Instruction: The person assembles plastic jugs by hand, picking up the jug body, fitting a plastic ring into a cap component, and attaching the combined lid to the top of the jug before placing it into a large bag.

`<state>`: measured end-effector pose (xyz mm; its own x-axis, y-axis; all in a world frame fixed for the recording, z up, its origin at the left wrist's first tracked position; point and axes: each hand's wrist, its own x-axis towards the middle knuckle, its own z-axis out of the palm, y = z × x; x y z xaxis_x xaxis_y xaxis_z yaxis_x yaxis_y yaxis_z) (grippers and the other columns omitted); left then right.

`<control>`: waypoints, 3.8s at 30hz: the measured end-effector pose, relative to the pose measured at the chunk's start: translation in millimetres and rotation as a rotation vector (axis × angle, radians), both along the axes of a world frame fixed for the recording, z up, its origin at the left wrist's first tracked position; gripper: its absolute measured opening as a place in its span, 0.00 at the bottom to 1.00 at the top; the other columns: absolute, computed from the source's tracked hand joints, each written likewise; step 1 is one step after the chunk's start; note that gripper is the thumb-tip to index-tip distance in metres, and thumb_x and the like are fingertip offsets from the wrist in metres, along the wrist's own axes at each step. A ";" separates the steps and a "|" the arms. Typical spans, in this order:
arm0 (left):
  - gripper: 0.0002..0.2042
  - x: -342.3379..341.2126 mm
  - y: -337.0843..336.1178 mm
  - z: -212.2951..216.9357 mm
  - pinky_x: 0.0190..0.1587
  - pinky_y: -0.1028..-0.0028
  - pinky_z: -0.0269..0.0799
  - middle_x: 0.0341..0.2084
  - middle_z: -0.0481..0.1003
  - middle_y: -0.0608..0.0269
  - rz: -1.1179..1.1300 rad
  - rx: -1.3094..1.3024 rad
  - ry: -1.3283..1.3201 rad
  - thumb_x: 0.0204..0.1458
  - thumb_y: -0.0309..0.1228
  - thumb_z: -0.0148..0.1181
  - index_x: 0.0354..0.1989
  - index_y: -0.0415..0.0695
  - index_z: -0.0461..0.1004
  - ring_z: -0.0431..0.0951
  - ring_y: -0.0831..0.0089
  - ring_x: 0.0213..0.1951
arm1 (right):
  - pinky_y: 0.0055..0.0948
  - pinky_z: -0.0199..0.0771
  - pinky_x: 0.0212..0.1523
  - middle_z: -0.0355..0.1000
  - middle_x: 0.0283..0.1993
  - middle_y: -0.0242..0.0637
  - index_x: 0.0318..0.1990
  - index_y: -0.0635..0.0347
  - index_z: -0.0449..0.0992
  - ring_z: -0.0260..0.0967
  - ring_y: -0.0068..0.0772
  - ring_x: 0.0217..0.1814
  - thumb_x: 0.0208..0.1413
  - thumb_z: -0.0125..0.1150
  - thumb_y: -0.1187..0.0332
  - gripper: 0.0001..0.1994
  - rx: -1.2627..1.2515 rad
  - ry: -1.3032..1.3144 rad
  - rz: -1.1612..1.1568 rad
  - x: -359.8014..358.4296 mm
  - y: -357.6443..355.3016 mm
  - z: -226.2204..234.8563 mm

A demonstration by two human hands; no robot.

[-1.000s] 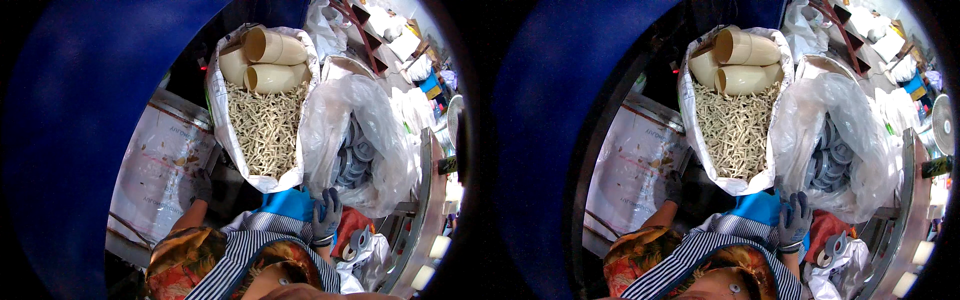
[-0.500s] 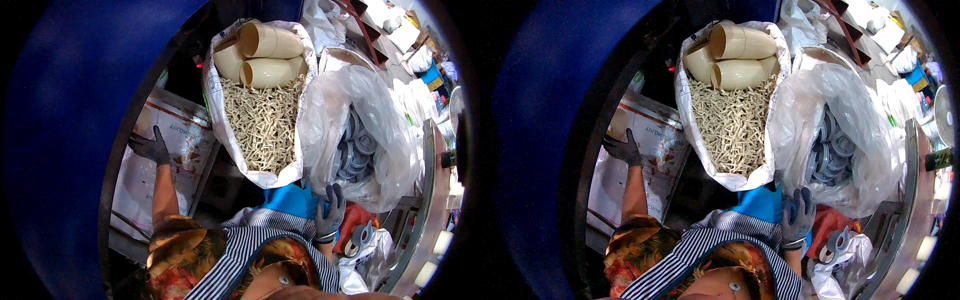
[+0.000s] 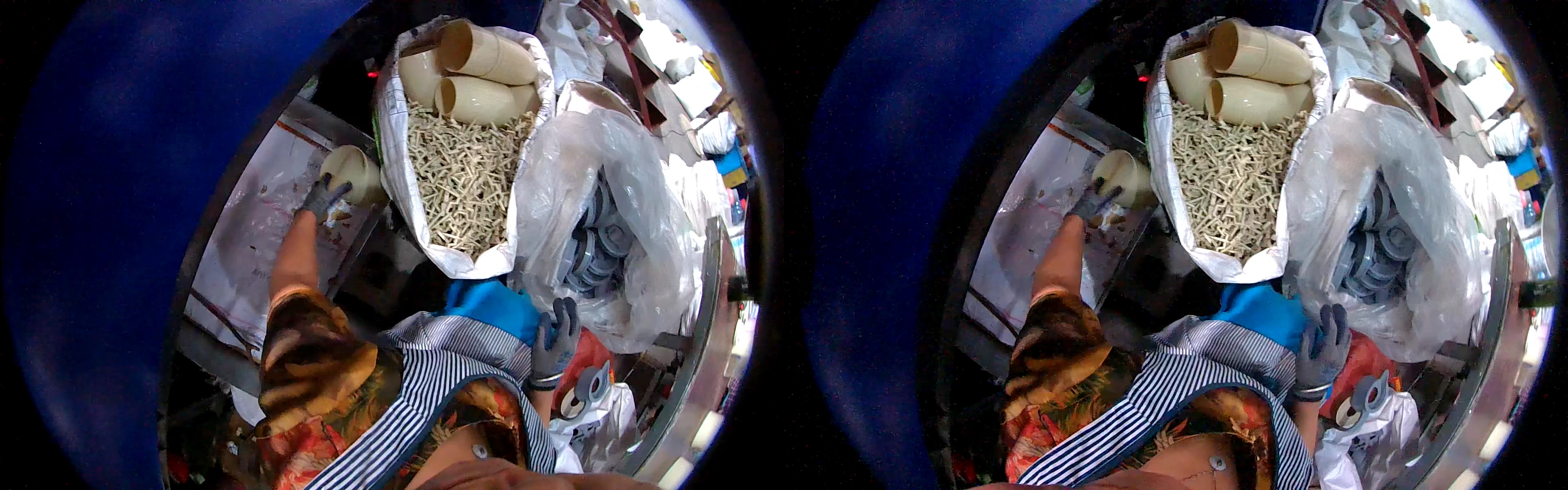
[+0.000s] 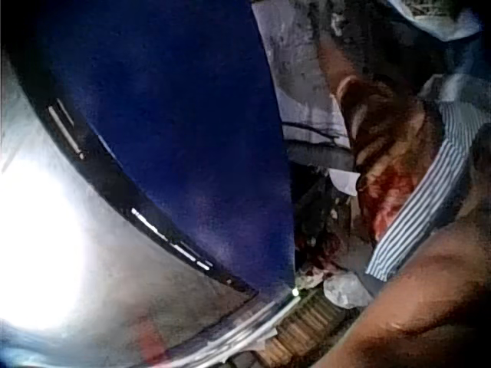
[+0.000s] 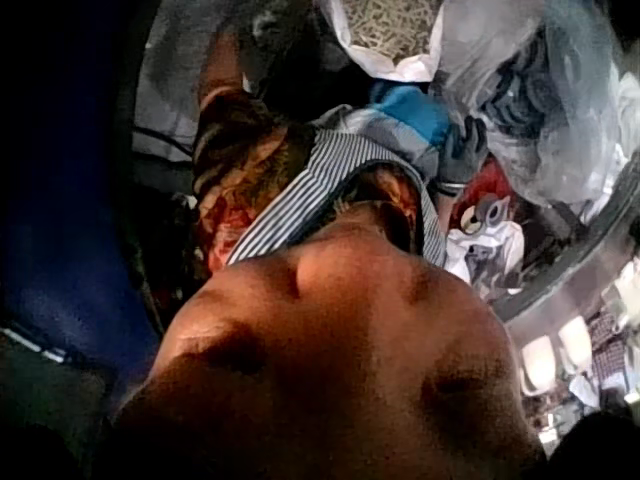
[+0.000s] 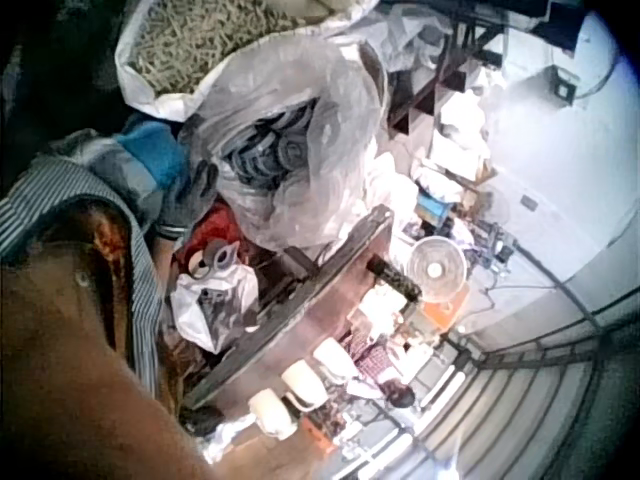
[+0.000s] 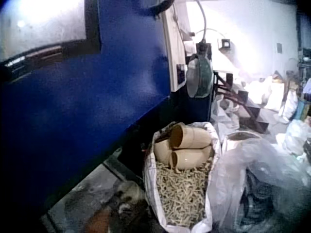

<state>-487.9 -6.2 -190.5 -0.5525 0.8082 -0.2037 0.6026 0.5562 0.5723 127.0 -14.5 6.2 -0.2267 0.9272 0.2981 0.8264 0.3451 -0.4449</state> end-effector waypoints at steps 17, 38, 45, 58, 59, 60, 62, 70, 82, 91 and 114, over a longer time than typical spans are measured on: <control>0.21 251.2 -84.0 174.5 0.56 0.65 0.70 0.56 0.69 0.53 -0.025 0.788 -1.332 0.58 0.26 0.51 0.61 0.41 0.63 0.72 0.59 0.55 | 0.39 0.57 0.67 0.58 0.68 0.44 0.70 0.60 0.53 0.58 0.42 0.68 0.51 0.67 0.51 0.43 -0.614 1.255 0.326 -63.8 -42.8 35.5; 0.29 448.9 -84.0 311.1 0.65 0.47 0.56 0.57 0.67 0.55 -1.357 0.828 0.206 0.44 0.39 0.64 0.59 0.47 0.70 0.65 0.52 0.58 | 0.51 0.56 0.64 0.59 0.64 0.57 0.68 0.70 0.51 0.58 0.61 0.64 0.34 0.76 0.47 0.57 0.255 0.040 -0.213 12.7 -109.2 50.5; 0.26 430.2 -66.3 289.3 0.59 0.49 0.61 0.51 0.70 0.61 -1.422 0.917 0.206 0.46 0.46 0.63 0.55 0.53 0.74 0.67 0.57 0.54 | 0.49 0.53 0.68 0.57 0.66 0.57 0.67 0.67 0.53 0.56 0.59 0.67 0.33 0.77 0.45 0.56 -0.026 0.427 0.153 32.9 -86.6 57.9; 0.21 412.2 -44.2 295.5 0.45 0.59 0.69 0.37 0.70 0.57 -1.673 0.731 0.182 0.46 0.50 0.60 0.42 0.48 0.74 0.72 0.59 0.40 | 0.52 0.45 0.71 0.52 0.70 0.58 0.69 0.66 0.50 0.49 0.63 0.72 0.32 0.78 0.46 0.59 -0.108 0.363 0.241 16.3 -83.1 36.4; 0.25 408.8 -38.5 310.0 0.45 0.60 0.68 0.40 0.70 0.57 -1.635 0.701 0.004 0.42 0.50 0.65 0.45 0.48 0.73 0.71 0.58 0.43 | 0.52 0.46 0.71 0.53 0.69 0.57 0.69 0.66 0.50 0.50 0.62 0.71 0.30 0.79 0.44 0.61 -0.071 0.394 0.217 16.3 -84.0 33.0; 0.25 403.0 -29.2 320.8 0.45 0.59 0.68 0.40 0.71 0.58 -1.507 0.808 -0.307 0.39 0.45 0.69 0.46 0.48 0.73 0.71 0.57 0.42 | 0.51 0.47 0.71 0.54 0.69 0.57 0.69 0.67 0.50 0.51 0.61 0.71 0.29 0.79 0.44 0.61 -0.093 0.436 0.199 15.8 -84.3 34.1; 0.22 369.3 -9.5 329.8 0.46 0.58 0.69 0.36 0.73 0.59 -1.261 1.069 -0.008 0.38 0.37 0.70 0.44 0.47 0.75 0.72 0.56 0.41 | 0.50 0.51 0.69 0.56 0.68 0.56 0.68 0.67 0.51 0.54 0.59 0.70 0.28 0.80 0.44 0.62 -0.123 0.487 0.170 11.6 -84.8 39.4; 0.30 385.8 31.8 293.7 0.63 0.58 0.59 0.62 0.66 0.52 -1.076 0.402 -0.198 0.58 0.45 0.57 0.65 0.42 0.61 0.65 0.51 0.62 | 0.41 0.62 0.62 0.63 0.60 0.48 0.64 0.69 0.57 0.62 0.44 0.63 0.32 0.81 0.55 0.51 0.128 0.573 -0.169 18.6 -85.7 56.2; 0.20 467.1 10.3 231.6 0.59 0.68 0.67 0.56 0.71 0.55 -1.149 0.178 -1.133 0.60 0.30 0.49 0.60 0.38 0.65 0.72 0.67 0.56 | 0.49 0.62 0.55 0.72 0.47 0.54 0.53 0.66 0.70 0.65 0.59 0.50 0.51 0.63 0.48 0.31 0.166 -0.196 -0.956 199.3 -135.3 -43.4; 0.20 490.1 13.8 195.1 0.54 0.67 0.70 0.50 0.75 0.54 -1.502 0.249 -0.967 0.60 0.36 0.55 0.57 0.39 0.65 0.75 0.68 0.51 | 0.18 0.64 0.23 0.68 0.32 0.25 0.48 0.58 0.74 0.62 0.15 0.26 0.63 0.53 0.53 0.18 -0.262 1.037 -0.488 182.7 -90.5 60.4; 0.37 508.7 16.2 194.8 0.52 0.70 0.75 0.45 0.77 0.52 -0.781 -0.231 -1.546 0.63 0.61 0.29 0.55 0.36 0.69 0.78 0.70 0.48 | 0.16 0.56 0.20 0.67 0.25 0.22 0.43 0.57 0.76 0.59 0.13 0.21 0.63 0.54 0.55 0.15 -0.760 1.134 -0.479 112.3 -48.9 63.7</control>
